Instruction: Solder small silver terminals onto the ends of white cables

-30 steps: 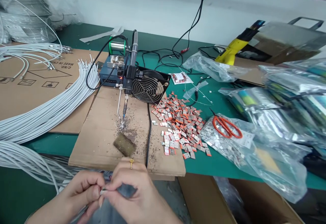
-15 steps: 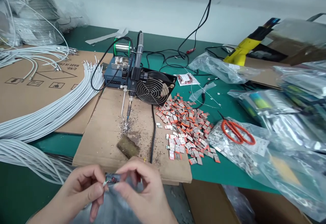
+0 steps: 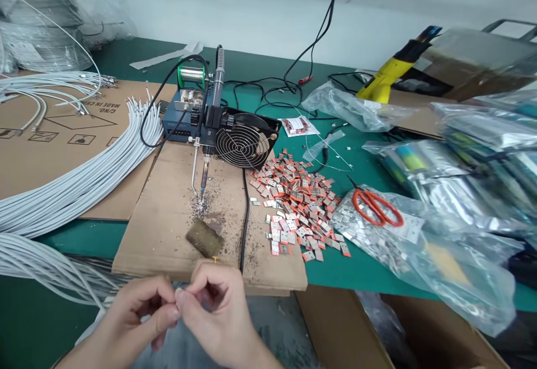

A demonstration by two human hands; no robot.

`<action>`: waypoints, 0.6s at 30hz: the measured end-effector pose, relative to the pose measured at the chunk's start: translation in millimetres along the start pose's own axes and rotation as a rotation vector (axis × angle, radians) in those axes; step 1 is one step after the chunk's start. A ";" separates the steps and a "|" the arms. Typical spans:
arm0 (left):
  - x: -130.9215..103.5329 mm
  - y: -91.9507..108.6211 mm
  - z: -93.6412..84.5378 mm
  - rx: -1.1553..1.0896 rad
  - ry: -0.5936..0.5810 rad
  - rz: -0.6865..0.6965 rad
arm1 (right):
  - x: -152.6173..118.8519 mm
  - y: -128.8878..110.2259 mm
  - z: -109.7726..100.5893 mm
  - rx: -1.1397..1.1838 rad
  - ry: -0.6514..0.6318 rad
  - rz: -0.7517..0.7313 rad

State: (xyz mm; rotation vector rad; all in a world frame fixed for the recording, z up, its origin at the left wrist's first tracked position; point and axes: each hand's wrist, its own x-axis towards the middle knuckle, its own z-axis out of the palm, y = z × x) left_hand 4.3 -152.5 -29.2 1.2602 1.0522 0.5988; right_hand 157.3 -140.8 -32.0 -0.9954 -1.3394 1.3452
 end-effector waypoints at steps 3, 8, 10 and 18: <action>-1.6 5.0 -1.1 0.154 0.058 0.086 | 2.7 1.3 -3.8 0.147 -0.046 0.068; -7.6 14.8 -3.4 -0.082 0.150 -0.099 | 6.6 -11.2 -19.5 0.093 0.032 0.068; -8.8 15.9 -3.1 -0.118 0.171 -0.119 | 5.9 -17.1 -22.1 -0.117 -0.098 0.082; -6.4 7.2 -4.2 0.160 0.132 0.061 | 8.9 -22.7 -19.0 -0.370 -0.217 0.039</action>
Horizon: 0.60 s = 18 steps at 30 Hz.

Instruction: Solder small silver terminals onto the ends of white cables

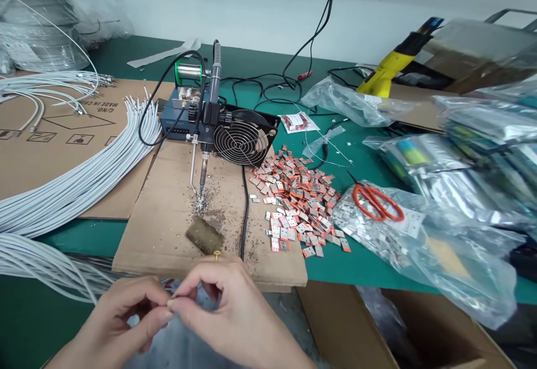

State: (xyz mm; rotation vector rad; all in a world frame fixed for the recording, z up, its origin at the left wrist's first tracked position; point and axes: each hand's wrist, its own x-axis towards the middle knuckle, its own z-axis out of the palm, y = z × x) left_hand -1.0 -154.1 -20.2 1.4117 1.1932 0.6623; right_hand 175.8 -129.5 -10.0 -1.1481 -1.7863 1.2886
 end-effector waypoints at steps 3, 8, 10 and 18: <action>1.0 -3.9 0.2 -0.002 -0.026 0.041 | -1.0 4.5 8.4 0.122 0.074 0.039; 2.5 -7.0 6.3 -0.211 -0.016 -0.053 | -6.3 15.3 35.3 0.328 0.322 -0.004; 2.5 -5.0 8.4 -0.251 -0.032 -0.073 | -6.4 18.0 36.7 0.367 0.351 -0.020; 2.2 13.9 2.4 -0.494 0.008 -0.309 | -1.3 8.6 5.1 0.331 0.295 0.015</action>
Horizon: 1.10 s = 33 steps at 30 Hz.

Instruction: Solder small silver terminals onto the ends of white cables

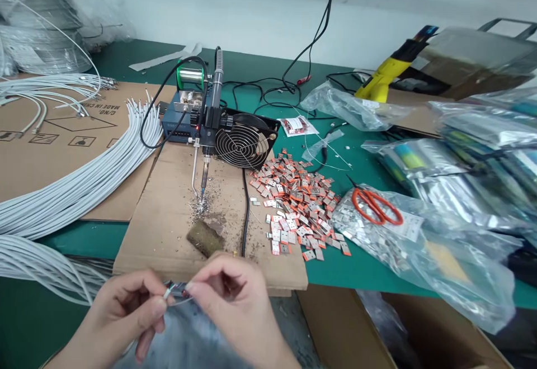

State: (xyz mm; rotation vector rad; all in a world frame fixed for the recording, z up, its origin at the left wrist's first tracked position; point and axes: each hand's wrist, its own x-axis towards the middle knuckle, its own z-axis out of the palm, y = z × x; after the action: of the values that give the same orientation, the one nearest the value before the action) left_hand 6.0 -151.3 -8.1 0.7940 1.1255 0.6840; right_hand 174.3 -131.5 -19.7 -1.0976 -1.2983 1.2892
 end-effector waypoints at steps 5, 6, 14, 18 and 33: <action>0.7 3.0 -1.3 0.011 0.003 0.013 | -2.6 -0.7 12.3 -0.096 -0.061 -0.048; 0.8 2.7 -1.2 0.014 0.005 0.016 | -3.0 -0.1 14.1 -0.103 -0.057 -0.072; 2.4 1.9 0.5 -0.001 -0.017 0.006 | -0.9 -2.1 7.2 -0.216 -0.105 -0.230; 4.1 0.8 1.7 -0.038 -0.023 -0.010 | -3.2 2.6 13.0 -0.241 -0.073 -0.375; 8.0 -3.7 -20.4 -0.104 0.053 0.084 | 70.7 -16.2 -104.9 -1.402 0.036 -0.220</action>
State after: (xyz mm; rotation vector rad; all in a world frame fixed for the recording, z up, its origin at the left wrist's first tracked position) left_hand -10.8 -142.7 -19.8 0.7408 1.0998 0.8317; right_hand 269.8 -48.5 -3.6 -1.7559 -2.2617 0.0059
